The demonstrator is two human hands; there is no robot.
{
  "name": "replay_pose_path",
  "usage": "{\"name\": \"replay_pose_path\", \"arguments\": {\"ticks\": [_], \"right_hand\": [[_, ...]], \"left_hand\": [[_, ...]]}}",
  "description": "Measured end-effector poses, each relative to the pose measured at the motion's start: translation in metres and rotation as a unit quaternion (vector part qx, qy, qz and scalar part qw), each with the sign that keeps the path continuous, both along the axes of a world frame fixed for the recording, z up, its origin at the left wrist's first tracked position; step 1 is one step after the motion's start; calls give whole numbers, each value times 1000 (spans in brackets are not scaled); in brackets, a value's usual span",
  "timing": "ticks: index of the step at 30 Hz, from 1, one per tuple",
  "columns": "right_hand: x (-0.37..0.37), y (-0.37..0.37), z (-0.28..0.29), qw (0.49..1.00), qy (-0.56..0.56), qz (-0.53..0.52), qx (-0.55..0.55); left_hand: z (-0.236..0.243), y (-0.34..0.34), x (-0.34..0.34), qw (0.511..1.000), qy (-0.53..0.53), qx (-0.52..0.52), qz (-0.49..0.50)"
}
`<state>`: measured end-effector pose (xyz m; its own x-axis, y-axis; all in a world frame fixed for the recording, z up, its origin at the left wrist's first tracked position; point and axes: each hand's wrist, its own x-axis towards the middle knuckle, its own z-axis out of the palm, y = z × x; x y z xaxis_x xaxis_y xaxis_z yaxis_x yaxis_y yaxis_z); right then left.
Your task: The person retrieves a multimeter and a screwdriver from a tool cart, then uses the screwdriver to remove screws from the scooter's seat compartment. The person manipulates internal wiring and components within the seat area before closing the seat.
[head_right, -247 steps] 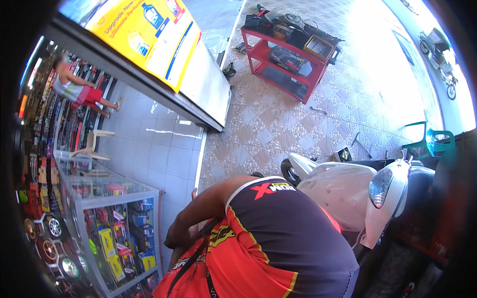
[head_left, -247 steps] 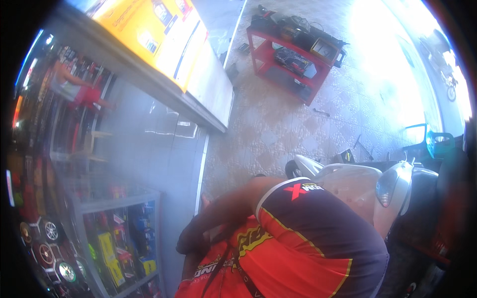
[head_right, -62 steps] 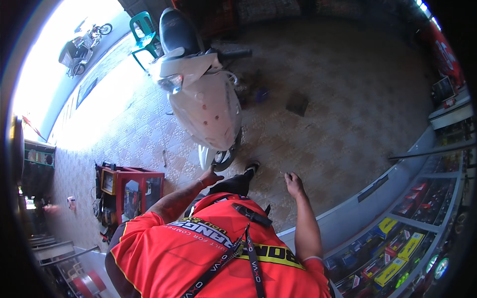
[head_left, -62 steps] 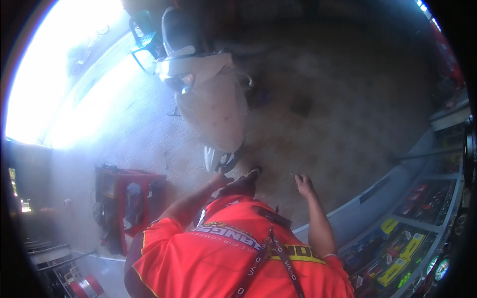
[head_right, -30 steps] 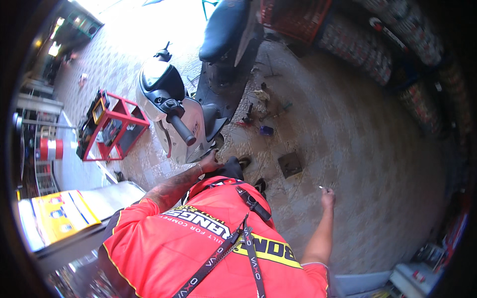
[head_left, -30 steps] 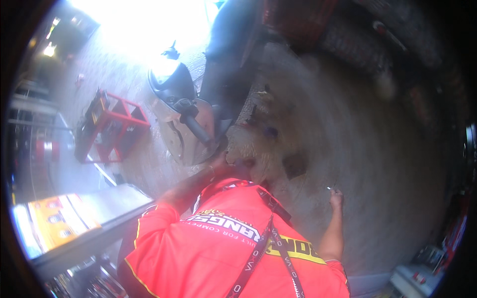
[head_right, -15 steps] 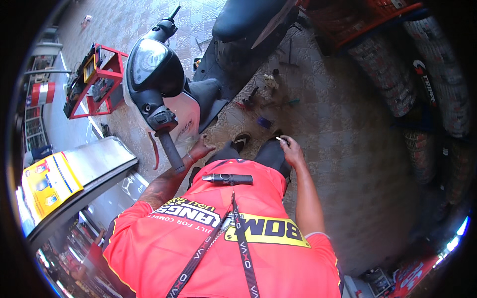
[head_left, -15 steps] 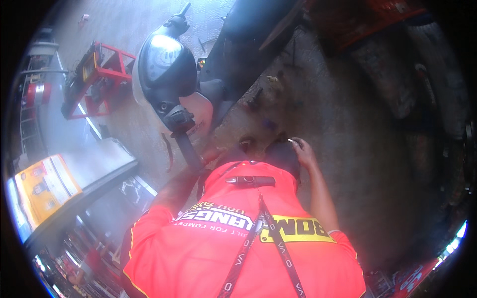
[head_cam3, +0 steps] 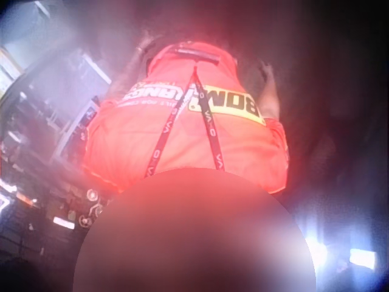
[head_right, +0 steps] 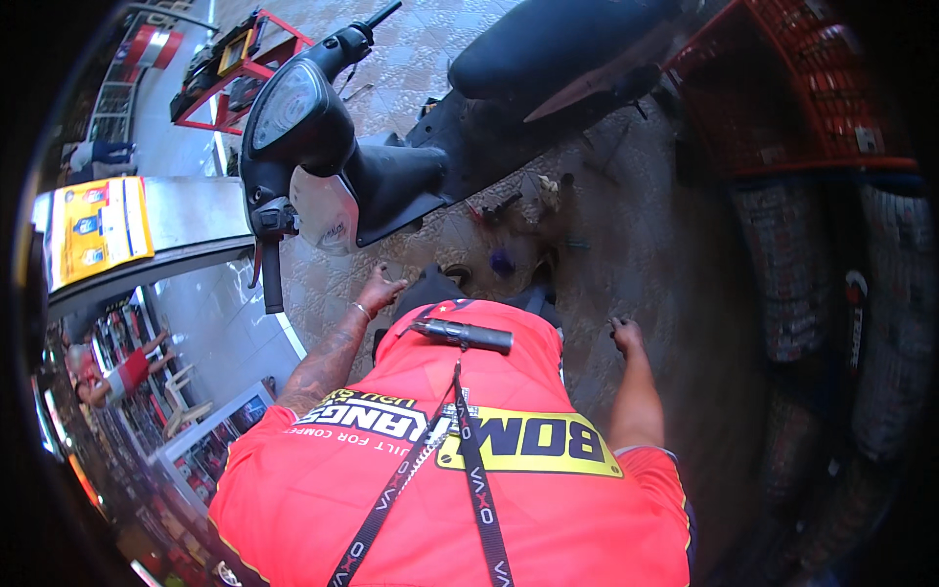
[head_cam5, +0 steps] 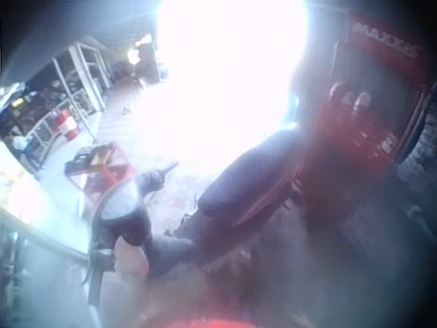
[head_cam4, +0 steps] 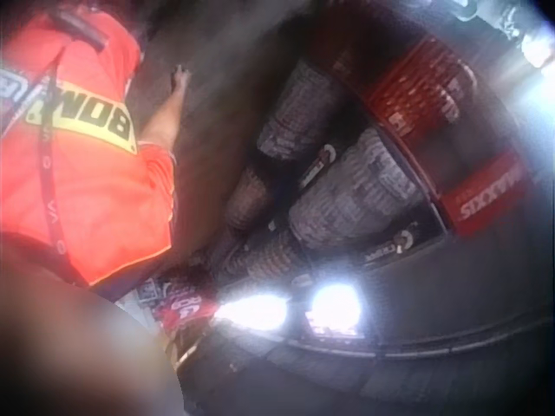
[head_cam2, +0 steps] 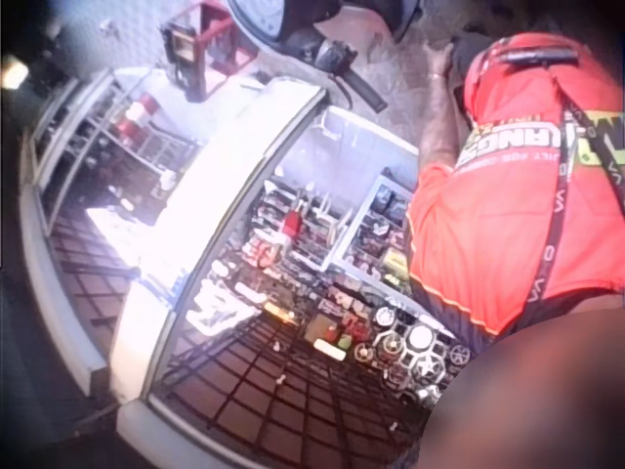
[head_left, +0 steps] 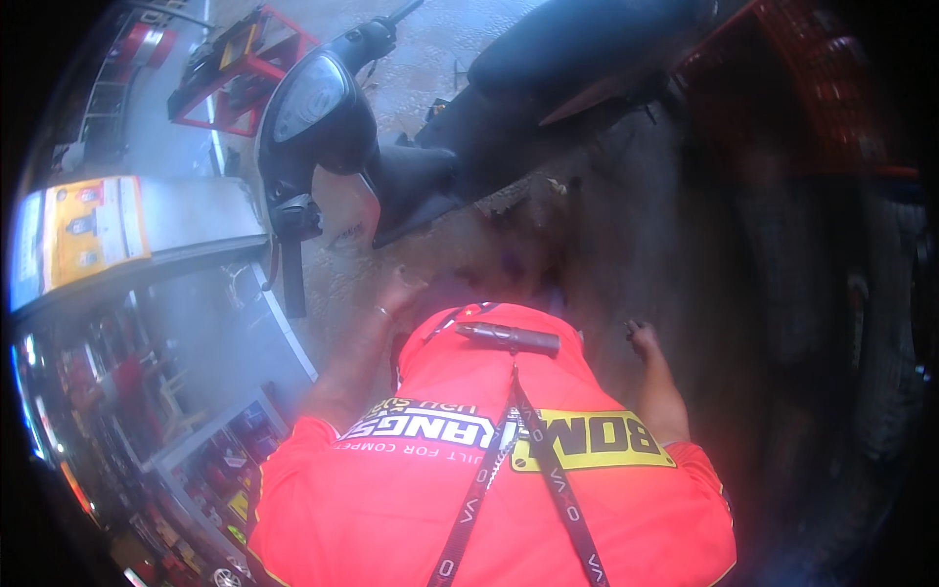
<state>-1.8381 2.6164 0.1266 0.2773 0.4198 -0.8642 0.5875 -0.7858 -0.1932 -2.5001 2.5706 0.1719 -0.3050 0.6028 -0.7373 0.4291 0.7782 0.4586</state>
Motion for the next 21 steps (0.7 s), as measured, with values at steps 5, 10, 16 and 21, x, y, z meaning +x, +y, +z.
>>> {"name": "replay_pose_path", "arguments": {"ticks": [5, 10, 16, 21], "right_hand": [[63, 56, 10, 999, -12, 31, 42], [55, 118, 37, 989, -22, 63, 128], [1, 120, 92, 978, -20, 133, 158], [-28, 87, 101, 983, -35, 152, 93]], "left_hand": [[2, 0, 63, 1000, 23, 5, 2], [-7, -1, 84, 1000, -2, -7, 22], [-20, -5, 73, 999, -33, 11, 18], [-17, -15, 47, 997, -66, -21, 26]]}}
